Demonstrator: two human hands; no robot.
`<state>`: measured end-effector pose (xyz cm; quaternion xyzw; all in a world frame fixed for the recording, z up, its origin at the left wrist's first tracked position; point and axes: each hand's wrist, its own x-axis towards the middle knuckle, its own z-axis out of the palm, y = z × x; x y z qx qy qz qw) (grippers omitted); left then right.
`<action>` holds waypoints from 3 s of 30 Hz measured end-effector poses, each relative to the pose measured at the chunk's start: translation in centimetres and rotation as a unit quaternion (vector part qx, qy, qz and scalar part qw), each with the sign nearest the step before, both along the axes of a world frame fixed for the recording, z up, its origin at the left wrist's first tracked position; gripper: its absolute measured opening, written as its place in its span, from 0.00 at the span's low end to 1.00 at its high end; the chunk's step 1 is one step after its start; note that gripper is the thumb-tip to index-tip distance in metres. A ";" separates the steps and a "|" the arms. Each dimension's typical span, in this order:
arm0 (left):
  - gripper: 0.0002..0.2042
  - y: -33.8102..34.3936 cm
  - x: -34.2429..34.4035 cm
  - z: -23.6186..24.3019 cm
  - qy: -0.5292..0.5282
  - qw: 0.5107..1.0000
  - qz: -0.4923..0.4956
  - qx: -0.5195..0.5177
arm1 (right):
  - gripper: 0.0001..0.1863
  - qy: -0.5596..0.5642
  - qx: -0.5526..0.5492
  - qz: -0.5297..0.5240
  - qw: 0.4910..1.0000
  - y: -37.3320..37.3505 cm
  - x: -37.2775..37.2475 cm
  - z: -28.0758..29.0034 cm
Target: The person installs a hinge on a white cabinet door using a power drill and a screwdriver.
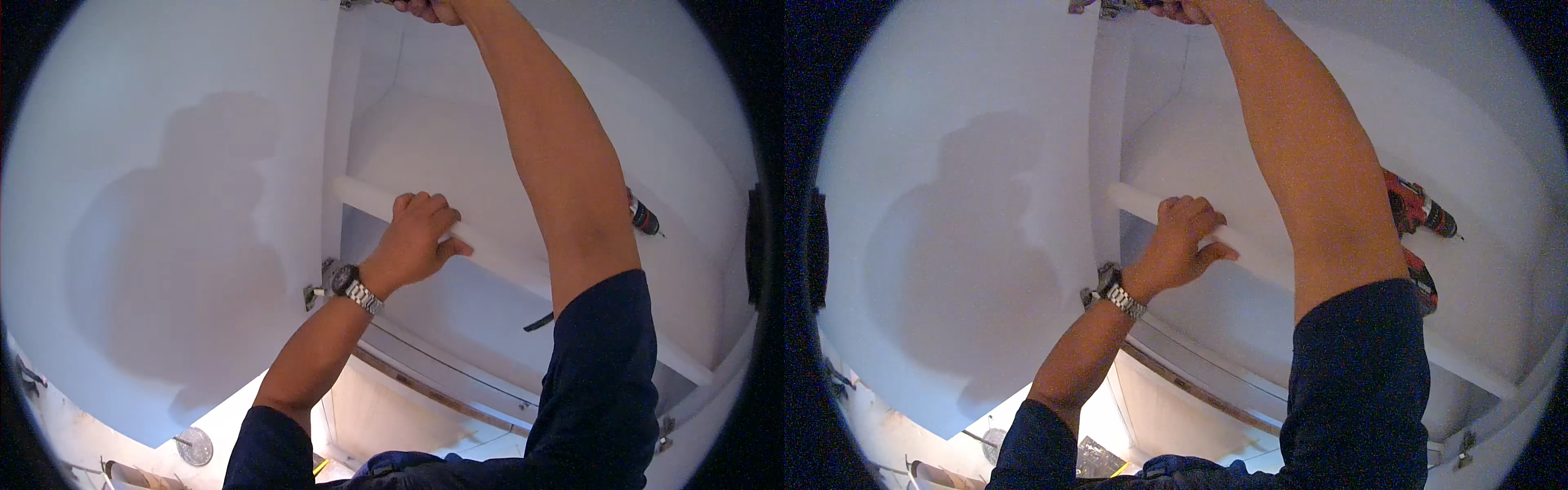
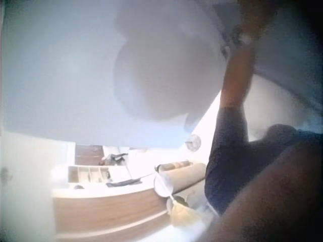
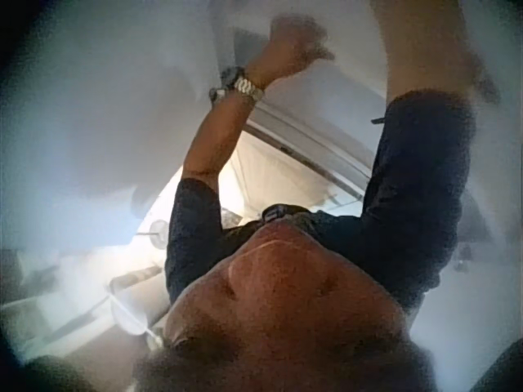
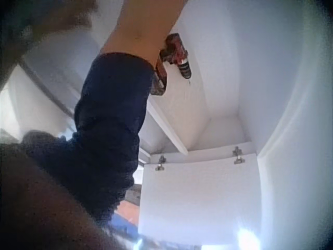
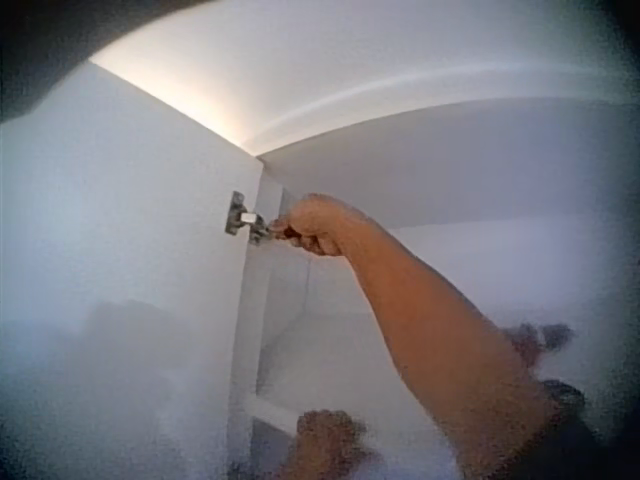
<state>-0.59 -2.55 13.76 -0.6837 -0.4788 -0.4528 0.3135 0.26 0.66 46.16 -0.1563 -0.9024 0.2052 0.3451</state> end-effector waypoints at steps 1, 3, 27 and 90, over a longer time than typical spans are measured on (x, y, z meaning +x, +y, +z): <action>0.20 0.2 0.4 0.1 -0.004 1.000 -0.006 -0.015 | 0.18 -0.019 0.000 0.018 1.000 1.6 -0.6 0.9; 0.22 0.2 -0.1 0.3 -0.007 1.000 0.001 -0.027 | 0.17 -0.036 0.004 0.048 0.998 1.5 -0.7 1.3; 0.17 0.2 0.1 -0.2 -0.021 1.000 -0.012 -0.006 | 0.17 0.029 0.575 -0.031 0.817 1.2 0.4 -0.4; 0.22 -0.6 -0.4 0.6 -0.030 0.998 0.019 -0.052 | 0.38 -0.176 0.065 -0.552 0.812 13.5 26.0 -17.0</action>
